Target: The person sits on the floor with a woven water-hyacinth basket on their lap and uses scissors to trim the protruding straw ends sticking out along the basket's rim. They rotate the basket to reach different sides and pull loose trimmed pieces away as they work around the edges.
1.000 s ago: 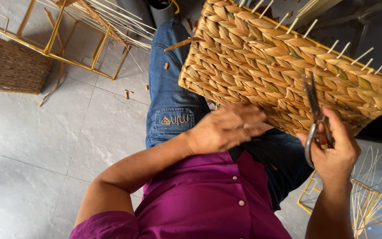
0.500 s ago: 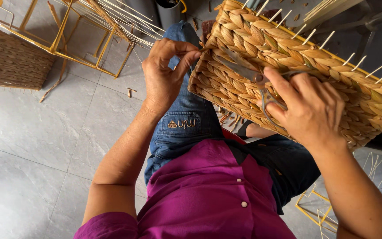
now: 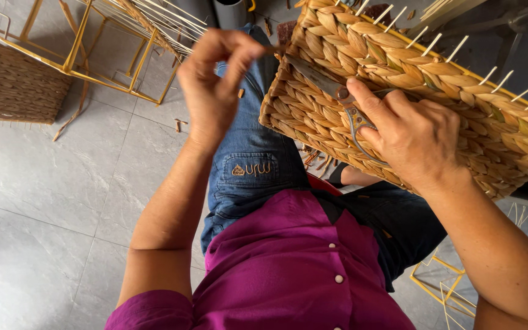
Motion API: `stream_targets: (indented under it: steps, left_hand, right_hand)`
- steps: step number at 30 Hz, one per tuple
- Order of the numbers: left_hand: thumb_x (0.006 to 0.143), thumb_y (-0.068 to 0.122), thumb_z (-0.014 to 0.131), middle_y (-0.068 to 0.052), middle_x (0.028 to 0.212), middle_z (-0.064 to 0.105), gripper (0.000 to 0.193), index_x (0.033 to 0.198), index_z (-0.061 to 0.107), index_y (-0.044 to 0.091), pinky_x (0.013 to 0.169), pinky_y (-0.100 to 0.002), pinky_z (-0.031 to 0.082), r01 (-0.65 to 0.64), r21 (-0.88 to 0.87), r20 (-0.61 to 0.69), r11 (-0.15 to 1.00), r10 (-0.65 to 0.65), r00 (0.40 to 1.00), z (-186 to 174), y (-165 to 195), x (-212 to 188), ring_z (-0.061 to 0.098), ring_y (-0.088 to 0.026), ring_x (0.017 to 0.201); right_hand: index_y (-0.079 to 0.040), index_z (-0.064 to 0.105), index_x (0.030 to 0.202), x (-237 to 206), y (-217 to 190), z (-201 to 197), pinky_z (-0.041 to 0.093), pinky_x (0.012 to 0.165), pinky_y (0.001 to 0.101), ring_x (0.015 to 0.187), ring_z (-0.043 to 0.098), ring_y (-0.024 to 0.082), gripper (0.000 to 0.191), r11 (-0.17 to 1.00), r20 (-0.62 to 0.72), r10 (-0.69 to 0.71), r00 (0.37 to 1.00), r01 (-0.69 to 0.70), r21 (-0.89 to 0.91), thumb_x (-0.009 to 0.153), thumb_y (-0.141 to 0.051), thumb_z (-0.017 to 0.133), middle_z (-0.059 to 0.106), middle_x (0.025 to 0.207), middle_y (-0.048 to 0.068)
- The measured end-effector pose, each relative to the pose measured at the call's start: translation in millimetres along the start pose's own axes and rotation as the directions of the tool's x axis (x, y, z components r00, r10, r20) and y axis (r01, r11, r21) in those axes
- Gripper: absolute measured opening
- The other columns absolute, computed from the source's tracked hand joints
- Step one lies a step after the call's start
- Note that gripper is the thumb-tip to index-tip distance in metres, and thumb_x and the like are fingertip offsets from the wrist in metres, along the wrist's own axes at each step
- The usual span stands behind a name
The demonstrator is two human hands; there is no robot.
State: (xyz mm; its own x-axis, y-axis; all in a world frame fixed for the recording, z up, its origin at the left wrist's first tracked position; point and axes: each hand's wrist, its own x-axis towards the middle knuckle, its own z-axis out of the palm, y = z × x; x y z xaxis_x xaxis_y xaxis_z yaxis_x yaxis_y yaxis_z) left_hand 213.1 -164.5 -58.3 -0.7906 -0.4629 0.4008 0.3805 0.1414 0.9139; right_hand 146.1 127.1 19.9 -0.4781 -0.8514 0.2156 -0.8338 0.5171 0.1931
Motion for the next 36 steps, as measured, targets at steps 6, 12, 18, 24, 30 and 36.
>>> stream_targets:
  steps: [6,12,18,24,30,36]
  left_hand:
    - [0.101,0.011,0.076,-0.001,0.1,0.074,0.005,0.104,0.075,0.007,0.087,-0.026,0.055,0.322,-0.121,0.294,0.939,-0.276,0.915,-43,14,-20,0.067,-0.009,0.093]
    - [0.091,0.006,0.078,-0.005,0.107,0.074,0.019,0.11,0.076,0.004,0.079,-0.029,0.056,0.109,0.275,0.442,0.955,-0.226,0.868,-36,31,-51,0.07,-0.015,0.09]
    - [0.095,0.0,0.078,-0.005,0.108,0.072,0.022,0.114,0.074,0.008,0.086,-0.032,0.058,-0.181,0.309,0.359,0.934,0.062,0.931,3,40,-45,0.069,-0.02,0.098]
    - [0.094,0.008,0.082,-0.003,0.104,0.066,0.021,0.114,0.074,0.011,0.083,-0.037,0.054,-0.399,0.451,0.348,0.798,0.255,0.902,52,32,-24,0.062,-0.025,0.095]
    - [0.095,0.019,0.082,-0.001,0.101,0.058,0.018,0.109,0.071,0.014,0.082,-0.038,0.049,-0.506,0.556,0.358,0.66,0.359,0.862,84,23,-2,0.056,-0.024,0.093]
    - [0.093,0.023,0.081,-0.002,0.098,0.054,0.017,0.1,0.068,0.016,0.081,-0.039,0.044,-0.506,0.623,0.342,0.597,0.374,0.862,97,17,-1,0.054,-0.024,0.093]
  right_hand:
    - [-0.015,0.06,0.149,-38,17,0,0.057,0.068,0.0204,0.085,0.071,0.012,0.062,0.844,-0.073,0.299,0.951,-0.228,0.486,0.095,-0.01,0.09,0.072,0.102,0.007]
    - [0.002,0.056,0.153,-101,12,1,0.051,0.071,0.0187,0.087,0.065,0.006,0.065,0.564,0.027,0.58,0.814,-0.425,0.708,0.097,0.005,0.089,0.073,0.116,0.008]
    - [0.0,0.059,0.153,-136,1,10,0.048,0.07,0.0179,0.079,0.061,0.004,0.067,0.536,0.001,0.675,0.737,-0.492,0.686,0.095,0.003,0.092,0.07,0.097,0.004]
    - [0.001,0.06,0.15,-150,-13,19,0.05,0.074,0.0174,0.083,0.061,0.004,0.063,0.511,-0.002,0.71,0.704,-0.513,0.69,0.095,0.002,0.092,0.071,0.099,0.005]
    - [0.003,0.06,0.145,-145,-20,21,0.055,0.081,0.0194,0.095,0.066,0.006,0.06,0.497,-0.01,0.697,0.717,-0.474,0.727,0.093,0.004,0.088,0.074,0.119,0.011]
    - [0.002,0.062,0.142,-143,-27,24,0.056,0.082,0.02,0.097,0.067,0.006,0.055,0.48,0.005,0.707,0.707,-0.485,0.731,0.093,0.004,0.088,0.074,0.118,0.01]
